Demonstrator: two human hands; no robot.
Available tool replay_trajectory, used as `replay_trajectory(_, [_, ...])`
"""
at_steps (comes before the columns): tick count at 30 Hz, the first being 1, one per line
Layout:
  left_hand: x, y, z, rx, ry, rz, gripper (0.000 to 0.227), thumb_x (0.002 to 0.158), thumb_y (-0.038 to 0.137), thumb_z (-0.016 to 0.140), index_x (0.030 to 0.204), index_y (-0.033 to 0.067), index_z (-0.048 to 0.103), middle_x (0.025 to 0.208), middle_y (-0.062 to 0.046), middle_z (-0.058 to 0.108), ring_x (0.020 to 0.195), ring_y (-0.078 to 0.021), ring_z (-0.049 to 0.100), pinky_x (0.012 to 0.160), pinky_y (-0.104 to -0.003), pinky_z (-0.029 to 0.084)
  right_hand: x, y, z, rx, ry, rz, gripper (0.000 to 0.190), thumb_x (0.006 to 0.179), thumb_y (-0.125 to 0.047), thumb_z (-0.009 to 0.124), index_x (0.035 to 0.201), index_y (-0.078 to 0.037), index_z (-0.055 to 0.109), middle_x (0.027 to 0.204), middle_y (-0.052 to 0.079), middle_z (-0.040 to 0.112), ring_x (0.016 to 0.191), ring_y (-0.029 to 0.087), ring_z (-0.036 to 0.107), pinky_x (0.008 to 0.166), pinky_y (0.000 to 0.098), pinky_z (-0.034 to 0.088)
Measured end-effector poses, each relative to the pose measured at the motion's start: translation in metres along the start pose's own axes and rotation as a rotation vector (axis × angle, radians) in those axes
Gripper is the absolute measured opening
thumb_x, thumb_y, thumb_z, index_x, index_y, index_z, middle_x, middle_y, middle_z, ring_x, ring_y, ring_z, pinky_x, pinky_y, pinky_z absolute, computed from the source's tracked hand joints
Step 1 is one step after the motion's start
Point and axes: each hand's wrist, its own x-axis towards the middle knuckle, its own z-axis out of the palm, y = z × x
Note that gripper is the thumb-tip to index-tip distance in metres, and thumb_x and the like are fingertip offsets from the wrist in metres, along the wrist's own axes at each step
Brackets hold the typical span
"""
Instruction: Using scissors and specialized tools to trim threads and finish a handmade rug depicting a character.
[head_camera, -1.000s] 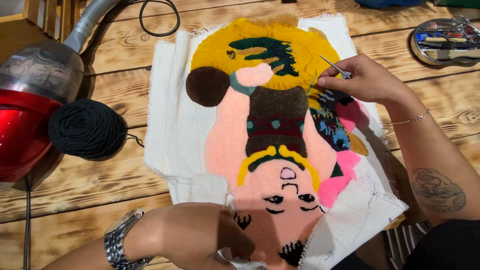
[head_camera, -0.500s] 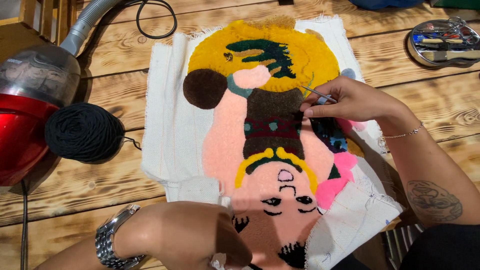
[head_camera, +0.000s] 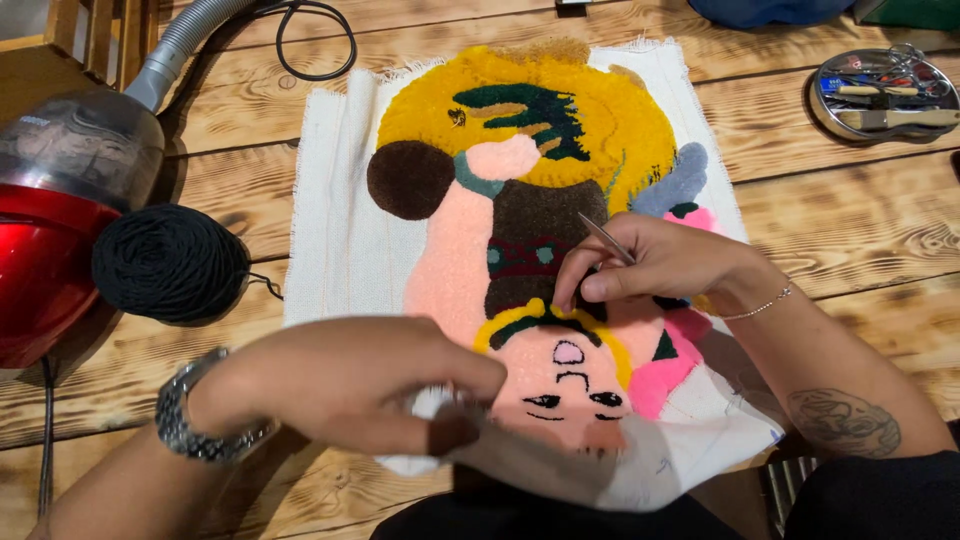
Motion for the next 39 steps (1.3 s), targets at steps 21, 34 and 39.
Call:
replay_trajectory(21, [0.004, -0.110, -0.136, -0.133, 0.848, -0.104, 0.015, 0.103, 0.019, 0.065, 0.100, 0.0057, 0.058, 0.074, 0.006, 0.056, 0.064, -0.0017, 0.049, 0.055, -0.021, 0.041, -0.052, 0.011, -0.200, -0.155, 0.327, 0.348, 0.026, 0.078, -0.017, 0.085, 0.091, 0.002, 0.070, 0.064, -0.002, 0.057, 0.055, 0.007, 0.045, 0.047, 0.0279, 0.033])
replay_trajectory(34, [0.007, -0.139, -0.156, -0.050, 0.953, -0.263, 0.018, 0.096, 0.023, 0.072, 0.095, 0.0064, 0.064, 0.074, 0.007, 0.061, 0.066, -0.0017, 0.053, 0.057, -0.022, 0.045, -0.006, -0.014, -0.210, -0.496, 0.548, 0.376, 0.030, 0.078, -0.031, 0.085, 0.083, -0.003, 0.073, 0.069, -0.005, 0.059, 0.065, 0.007, 0.046, 0.056, 0.0300, 0.037])
replay_trajectory(39, [0.005, -0.156, -0.150, -0.005, 0.945, -0.292, 0.020, 0.095, 0.025, 0.072, 0.091, 0.0064, 0.065, 0.072, 0.006, 0.060, 0.064, -0.0020, 0.052, 0.057, -0.023, 0.044, -0.001, -0.006, -0.208, -0.514, 0.603, 0.466, 0.031, 0.081, -0.032, 0.084, 0.086, -0.003, 0.074, 0.071, -0.002, 0.058, 0.066, 0.010, 0.042, 0.056, 0.0324, 0.034])
